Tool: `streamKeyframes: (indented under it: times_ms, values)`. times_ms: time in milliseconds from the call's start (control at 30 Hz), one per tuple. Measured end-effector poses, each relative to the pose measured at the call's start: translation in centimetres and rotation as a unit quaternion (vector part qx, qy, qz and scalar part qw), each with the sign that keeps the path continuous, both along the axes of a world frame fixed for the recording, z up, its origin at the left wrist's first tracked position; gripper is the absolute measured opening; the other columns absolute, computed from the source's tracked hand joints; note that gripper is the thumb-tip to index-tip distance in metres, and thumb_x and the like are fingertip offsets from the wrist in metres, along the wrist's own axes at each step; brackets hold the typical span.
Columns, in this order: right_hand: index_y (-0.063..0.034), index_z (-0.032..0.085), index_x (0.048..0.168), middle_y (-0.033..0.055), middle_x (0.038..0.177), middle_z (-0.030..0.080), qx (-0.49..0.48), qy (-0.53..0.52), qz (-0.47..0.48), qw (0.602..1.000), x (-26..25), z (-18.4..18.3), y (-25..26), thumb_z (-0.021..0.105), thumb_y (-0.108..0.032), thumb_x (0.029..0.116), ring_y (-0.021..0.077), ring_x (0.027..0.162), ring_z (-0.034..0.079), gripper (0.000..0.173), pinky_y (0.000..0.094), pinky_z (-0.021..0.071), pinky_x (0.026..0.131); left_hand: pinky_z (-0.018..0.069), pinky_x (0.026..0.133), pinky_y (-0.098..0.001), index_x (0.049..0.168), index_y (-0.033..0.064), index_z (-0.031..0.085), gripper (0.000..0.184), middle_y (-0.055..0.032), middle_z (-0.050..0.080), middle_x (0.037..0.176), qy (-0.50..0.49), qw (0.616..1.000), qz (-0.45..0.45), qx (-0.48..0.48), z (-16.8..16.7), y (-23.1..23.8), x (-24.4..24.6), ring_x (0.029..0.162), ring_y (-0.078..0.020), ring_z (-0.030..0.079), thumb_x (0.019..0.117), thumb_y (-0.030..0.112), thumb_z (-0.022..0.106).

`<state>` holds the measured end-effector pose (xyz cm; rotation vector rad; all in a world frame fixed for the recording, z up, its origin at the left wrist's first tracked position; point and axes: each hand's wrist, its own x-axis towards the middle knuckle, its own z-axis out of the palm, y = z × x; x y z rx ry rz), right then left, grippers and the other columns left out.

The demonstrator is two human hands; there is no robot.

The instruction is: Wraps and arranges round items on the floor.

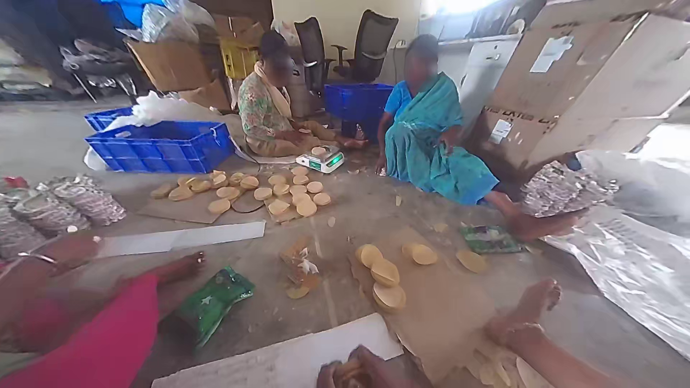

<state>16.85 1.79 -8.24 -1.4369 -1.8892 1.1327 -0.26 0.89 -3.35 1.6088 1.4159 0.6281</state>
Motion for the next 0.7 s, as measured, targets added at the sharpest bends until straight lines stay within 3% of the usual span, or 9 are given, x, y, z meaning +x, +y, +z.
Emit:
streamKeyframes:
  times_ms: [67,133,233,333,433,567,700]
  values:
    - [0.0080,0.057,0.125,0.0269,0.117,0.066,0.009,0.002,-0.024,1.000,0.2,-0.6,2.2,0.061,-0.004,0.0995,0.0363,0.107,0.068,0.028,0.0503,0.0539,0.098,0.0453,0.111,-0.0511,0.133,-0.0110,0.058,0.043,-0.0318,0.063,0.129,0.030,0.991,-0.039,0.124,-4.6,2.9,0.1,0.124,-0.0456,0.060,0.0987,0.013,0.064]
    - [0.0061,0.054,0.131,0.0263,0.121,0.065,-0.019,-0.019,-0.046,0.999,0.3,-2.0,4.1,0.060,-0.009,0.1018,0.0350,0.111,0.068,0.033,0.0485,0.0526,0.101,0.0537,0.099,-0.0532,0.124,-0.0056,0.066,0.034,-0.0265,0.069,0.117,0.059,0.974,-0.071,0.204,-6.8,5.9,0.6,0.111,-0.0434,0.067,0.0947,0.011,0.069]
    - [0.0042,0.055,0.135,0.0271,0.125,0.066,-0.033,-0.072,-0.079,0.994,0.8,-4.9,4.9,0.067,-0.012,0.0976,0.0402,0.117,0.066,0.042,0.0546,0.0501,0.103,0.0498,0.105,-0.0530,0.124,-0.0075,0.064,0.029,-0.0292,0.065,0.124,0.139,0.971,-0.141,0.131,-6.9,7.5,1.3,0.120,-0.0450,0.062,0.0984,0.003,0.060]
    - [-0.0007,0.051,0.146,0.0224,0.151,0.050,0.002,-0.137,-0.120,0.983,2.0,-5.9,2.8,0.075,-0.028,0.0922,0.0384,0.142,0.047,0.065,0.0527,0.0361,0.119,0.0481,0.107,-0.0526,0.131,-0.0072,0.061,0.034,-0.0288,0.062,0.131,0.175,0.971,-0.149,0.062,-6.0,7.4,1.4,0.125,-0.0446,0.059,0.0992,0.004,0.059]
    - [0.0004,0.044,0.153,0.0179,0.163,0.037,-0.002,-0.219,-0.163,0.962,4.3,-6.5,0.5,0.072,-0.043,0.0924,0.0338,0.153,0.033,0.080,0.0498,0.0282,0.124,0.0478,0.108,-0.0502,0.132,-0.0059,0.060,0.035,-0.0284,0.061,0.132,0.179,0.973,-0.139,0.051,-5.3,7.4,1.6,0.127,-0.0439,0.058,0.0995,0.006,0.061]
    - [-0.0028,0.040,0.157,0.0105,0.166,0.034,-0.042,-0.239,-0.176,0.954,5.5,-6.2,1.2,0.059,-0.043,0.1017,0.0266,0.156,0.029,0.071,0.0467,0.0249,0.126,0.0498,0.105,-0.0526,0.131,-0.0067,0.061,0.034,-0.0301,0.062,0.129,0.148,0.975,-0.132,0.096,-7.0,6.9,0.9,0.123,-0.0462,0.060,0.0982,0.003,0.061]
    - [-0.0025,0.045,0.154,0.0119,0.163,0.040,-0.015,-0.233,-0.195,0.953,6.1,-6.3,3.0,0.056,-0.040,0.1041,0.0292,0.154,0.033,0.063,0.0492,0.0264,0.125,0.0498,0.105,-0.0524,0.130,-0.0089,0.060,0.033,-0.0321,0.061,0.129,0.147,0.978,-0.121,0.090,-6.9,6.8,-0.3,0.122,-0.0463,0.061,0.0985,0.000,0.057]
